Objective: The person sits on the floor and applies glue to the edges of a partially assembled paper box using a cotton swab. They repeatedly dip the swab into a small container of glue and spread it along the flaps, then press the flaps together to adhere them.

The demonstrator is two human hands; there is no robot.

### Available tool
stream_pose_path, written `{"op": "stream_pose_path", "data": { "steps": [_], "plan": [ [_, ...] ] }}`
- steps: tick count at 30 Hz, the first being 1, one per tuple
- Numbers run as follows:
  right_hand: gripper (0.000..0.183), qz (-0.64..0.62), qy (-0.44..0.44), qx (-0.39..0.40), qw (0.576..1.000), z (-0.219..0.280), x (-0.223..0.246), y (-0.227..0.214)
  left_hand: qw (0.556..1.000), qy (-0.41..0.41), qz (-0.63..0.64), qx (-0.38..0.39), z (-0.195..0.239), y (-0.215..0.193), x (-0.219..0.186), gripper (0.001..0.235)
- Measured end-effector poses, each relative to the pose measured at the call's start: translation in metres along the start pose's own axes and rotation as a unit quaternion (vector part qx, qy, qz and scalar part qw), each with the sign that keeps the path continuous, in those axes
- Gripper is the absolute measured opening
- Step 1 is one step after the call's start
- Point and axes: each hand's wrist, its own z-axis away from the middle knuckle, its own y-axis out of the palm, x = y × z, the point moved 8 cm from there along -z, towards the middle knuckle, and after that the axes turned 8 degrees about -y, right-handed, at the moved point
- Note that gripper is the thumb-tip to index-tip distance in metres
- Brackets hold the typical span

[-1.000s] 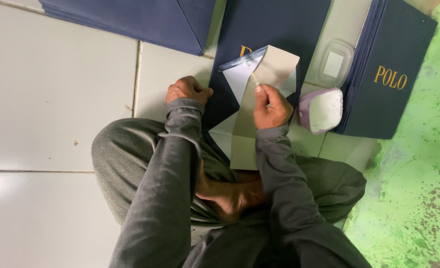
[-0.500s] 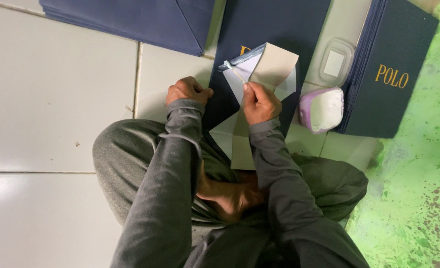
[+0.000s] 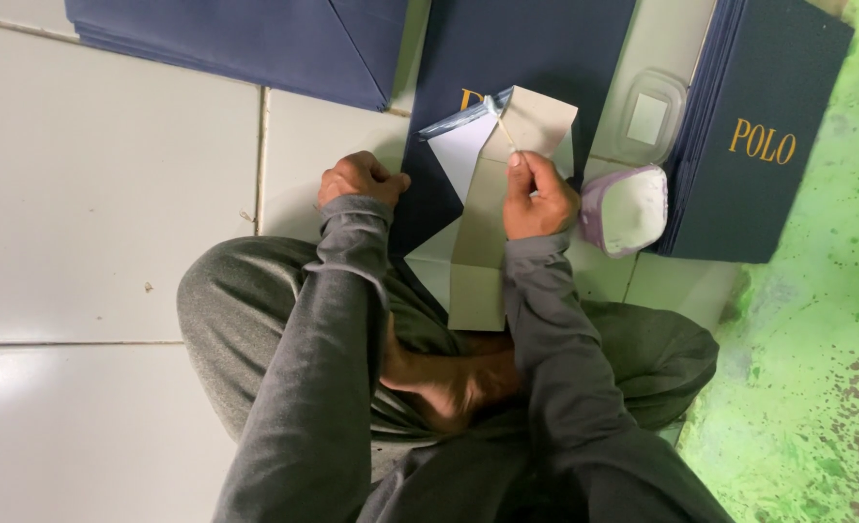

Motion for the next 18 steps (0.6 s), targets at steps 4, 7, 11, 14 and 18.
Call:
{"op": "stream_pose_path", "data": {
  "steps": [4, 7, 11, 14, 18],
  "plan": [
    [0.005, 0.022, -0.037, 0.028, 0.999, 0.013, 0.02, 0.009, 1.0, 0.001, -0.003, 0.006, -0.001, 0.002, -0.001, 0.03],
    [0.004, 0.014, -0.064, 0.062, 0.996, 0.018, 0.035, 0.023, 1.0, -0.003, 0.004, 0.001, -0.001, 0.003, 0.001, 0.029],
    [0.008, 0.029, -0.078, 0.073, 0.994, 0.023, 0.025, 0.031, 1.0, -0.001, 0.008, -0.003, 0.0, 0.001, 0.001, 0.029],
    [0.008, 0.047, -0.077, 0.068, 0.994, 0.02, 0.017, 0.029, 1.0, 0.0, 0.006, -0.004, 0.0, 0.001, 0.0, 0.027],
    [0.005, 0.072, -0.073, 0.055, 0.993, 0.02, 0.0, 0.023, 1.0, 0.006, 0.018, -0.011, 0.005, -0.003, -0.002, 0.026]
  ]
}}
